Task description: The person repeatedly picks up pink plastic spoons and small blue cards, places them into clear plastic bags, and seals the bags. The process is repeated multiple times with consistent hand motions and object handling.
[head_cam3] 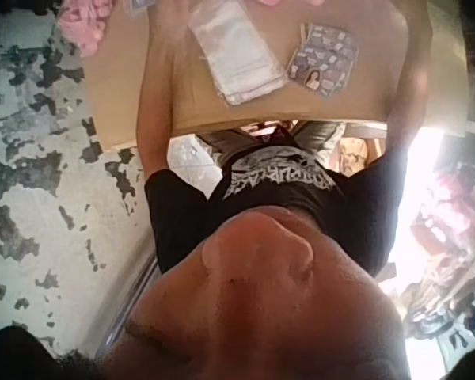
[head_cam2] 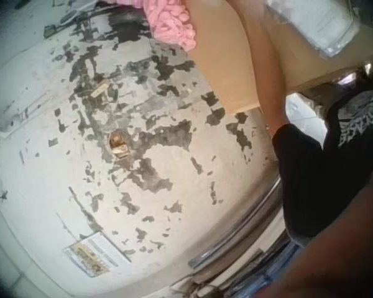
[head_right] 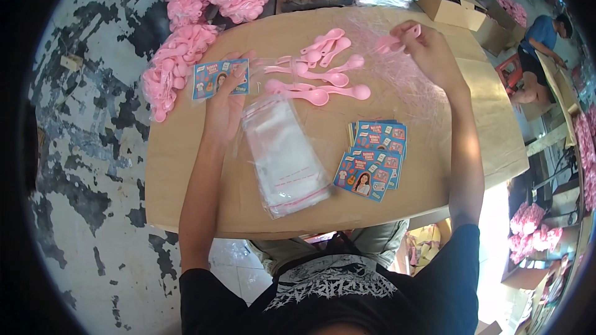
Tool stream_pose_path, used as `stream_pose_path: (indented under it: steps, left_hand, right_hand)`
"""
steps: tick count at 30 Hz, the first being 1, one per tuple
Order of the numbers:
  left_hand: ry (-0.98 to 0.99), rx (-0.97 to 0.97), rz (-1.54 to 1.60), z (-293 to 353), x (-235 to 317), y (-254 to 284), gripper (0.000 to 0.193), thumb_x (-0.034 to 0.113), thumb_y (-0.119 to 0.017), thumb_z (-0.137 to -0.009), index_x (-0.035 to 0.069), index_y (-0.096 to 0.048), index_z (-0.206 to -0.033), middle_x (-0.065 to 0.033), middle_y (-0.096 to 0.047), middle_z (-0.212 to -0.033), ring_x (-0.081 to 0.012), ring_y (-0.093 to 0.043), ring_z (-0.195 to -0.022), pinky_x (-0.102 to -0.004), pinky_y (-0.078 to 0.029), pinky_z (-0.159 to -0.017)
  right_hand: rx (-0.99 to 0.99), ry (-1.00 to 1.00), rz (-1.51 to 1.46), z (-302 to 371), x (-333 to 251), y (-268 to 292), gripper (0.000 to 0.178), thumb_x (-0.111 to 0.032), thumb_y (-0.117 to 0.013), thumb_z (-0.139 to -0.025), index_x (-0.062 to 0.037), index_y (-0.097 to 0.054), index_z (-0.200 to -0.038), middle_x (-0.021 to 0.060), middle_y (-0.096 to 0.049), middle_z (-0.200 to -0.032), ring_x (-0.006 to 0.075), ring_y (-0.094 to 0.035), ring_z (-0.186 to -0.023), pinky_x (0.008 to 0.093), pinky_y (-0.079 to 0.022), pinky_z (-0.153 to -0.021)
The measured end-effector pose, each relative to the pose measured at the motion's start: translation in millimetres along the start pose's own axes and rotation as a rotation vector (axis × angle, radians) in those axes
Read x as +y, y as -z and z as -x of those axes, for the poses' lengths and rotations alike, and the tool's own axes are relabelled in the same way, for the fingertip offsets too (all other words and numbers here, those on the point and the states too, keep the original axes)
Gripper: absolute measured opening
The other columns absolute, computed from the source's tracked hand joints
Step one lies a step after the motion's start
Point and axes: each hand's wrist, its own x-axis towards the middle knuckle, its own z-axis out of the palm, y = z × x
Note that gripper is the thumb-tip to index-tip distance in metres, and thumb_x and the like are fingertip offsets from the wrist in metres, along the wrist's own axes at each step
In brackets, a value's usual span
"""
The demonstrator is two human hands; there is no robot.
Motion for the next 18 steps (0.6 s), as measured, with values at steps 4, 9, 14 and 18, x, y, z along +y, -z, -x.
stream_pose_path:
  steps: [4, 9, 14, 18]
  left_hand:
    - [0.041, -0.02, 0.041, 4.6, -4.4, -14.4, 0.038, 0.007, -0.065, -0.09, 0.003, -0.049, -0.125, -0.0177, -0.057, -0.13, -0.0245, -0.058, -0.117, -0.0389, -0.049, -0.098]
    - [0.1, -0.066, 0.101, 12.7, -9.2, -21.5, 0.037, 0.005, -0.064, -0.09, 0.004, -0.05, -0.125, -0.0179, -0.058, -0.13, -0.0253, -0.058, -0.117, -0.0396, -0.049, -0.099]
    - [0.081, -0.1, 0.078, 11.7, -16.7, -17.4, 0.035, 0.005, -0.06, -0.092, 0.007, -0.052, -0.126, -0.0191, -0.056, -0.131, -0.0262, -0.055, -0.122, -0.0466, -0.045, -0.104]
    - [0.087, -0.116, 0.101, 12.7, -14.3, -20.5, 0.035, 0.005, -0.06, -0.092, 0.007, -0.052, -0.126, -0.0192, -0.056, -0.131, -0.0262, -0.054, -0.123, -0.0472, -0.045, -0.104]
  right_hand:
    - [0.025, 0.009, -0.019, 3.9, 17.7, 6.3, 0.028, -0.019, -0.051, -0.098, 0.0036, -0.059, -0.112, 0.0087, -0.069, -0.089, 0.0151, -0.061, -0.074, 0.0281, -0.048, -0.075]
    - [-0.084, -0.026, 0.242, 10.9, -5.5, -2.5, 0.026, -0.019, -0.054, -0.097, 0.0012, -0.064, -0.11, 0.007, -0.069, -0.095, 0.015, -0.059, -0.074, 0.027, -0.046, -0.073]
    - [-0.085, 0.189, -0.03, 12.2, -1.7, 0.6, 0.024, -0.015, -0.057, -0.096, -0.0002, -0.067, -0.113, 0.0071, -0.071, -0.092, 0.012, -0.058, -0.076, 0.0265, -0.047, -0.07]
    - [-0.037, 0.01, 0.165, 8.1, 21.4, 7.7, 0.024, -0.014, -0.06, -0.096, -0.0008, -0.068, -0.114, 0.0076, -0.071, -0.091, 0.0105, -0.058, -0.08, 0.0269, -0.048, -0.073]
